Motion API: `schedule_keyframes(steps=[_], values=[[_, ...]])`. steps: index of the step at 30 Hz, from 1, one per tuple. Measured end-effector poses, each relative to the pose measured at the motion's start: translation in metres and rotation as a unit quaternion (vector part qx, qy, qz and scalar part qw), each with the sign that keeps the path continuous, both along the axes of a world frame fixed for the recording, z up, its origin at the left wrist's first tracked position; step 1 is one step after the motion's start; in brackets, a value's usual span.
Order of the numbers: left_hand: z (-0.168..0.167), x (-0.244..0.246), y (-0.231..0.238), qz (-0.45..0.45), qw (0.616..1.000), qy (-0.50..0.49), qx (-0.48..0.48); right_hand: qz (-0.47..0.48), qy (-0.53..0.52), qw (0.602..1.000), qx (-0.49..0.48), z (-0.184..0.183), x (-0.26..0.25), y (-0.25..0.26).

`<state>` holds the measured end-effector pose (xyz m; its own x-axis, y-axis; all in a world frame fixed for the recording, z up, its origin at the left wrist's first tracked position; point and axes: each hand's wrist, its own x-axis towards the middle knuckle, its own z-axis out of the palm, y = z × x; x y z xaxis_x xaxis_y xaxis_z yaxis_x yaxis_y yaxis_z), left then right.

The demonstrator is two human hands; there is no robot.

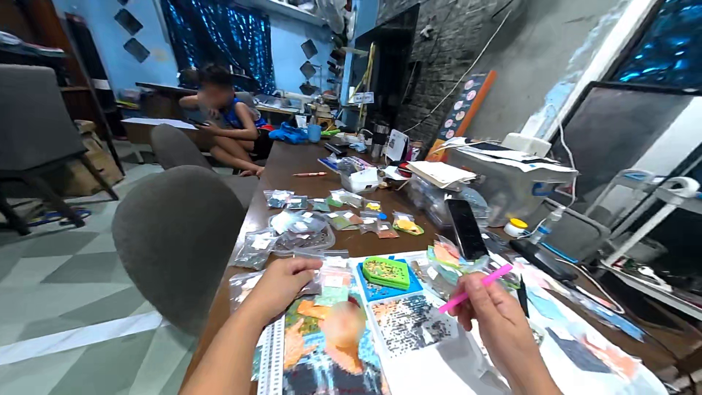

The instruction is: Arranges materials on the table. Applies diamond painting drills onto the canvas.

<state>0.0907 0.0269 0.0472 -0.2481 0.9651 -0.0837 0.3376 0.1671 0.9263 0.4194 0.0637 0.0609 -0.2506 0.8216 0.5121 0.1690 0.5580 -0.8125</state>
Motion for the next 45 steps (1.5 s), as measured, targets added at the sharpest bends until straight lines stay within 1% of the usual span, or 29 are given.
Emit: schedule_keyframes(steps=[3, 7, 11, 22, 28, 39, 45], values=[[-0.002, -0.001, 0.0, 0.005, 1.0, -0.006, 0.007, -0.05, -0.023, 0.998, 0.005, -0.018, 0.013, 0.012], [-0.002, -0.001, -0.002, 0.018, 1.0, -0.017, 0.001, -0.04, -0.043, 0.998, 0.024, -0.028, 0.012, 0.012], [-0.003, -0.002, -0.002, 0.022, 1.0, -0.016, 0.0, -0.059, -0.058, 0.995, 0.049, -0.031, 0.013, 0.016], [-0.003, -0.002, -0.001, 0.029, 0.999, -0.017, 0.001, -0.054, -0.081, 0.995, 0.028, -0.032, 0.014, 0.017], [-0.004, -0.003, -0.001, 0.022, 1.0, 0.007, 0.005, -0.043, -0.089, 0.994, 0.036, -0.033, 0.014, 0.018], [-0.003, -0.002, -0.001, 0.028, 1.0, -0.008, 0.003, -0.048, -0.099, 0.994, 0.024, -0.033, 0.011, 0.017], [-0.003, -0.003, -0.002, 0.027, 1.0, -0.006, 0.009, -0.054, -0.083, 0.995, 0.023, -0.03, 0.009, 0.014]])
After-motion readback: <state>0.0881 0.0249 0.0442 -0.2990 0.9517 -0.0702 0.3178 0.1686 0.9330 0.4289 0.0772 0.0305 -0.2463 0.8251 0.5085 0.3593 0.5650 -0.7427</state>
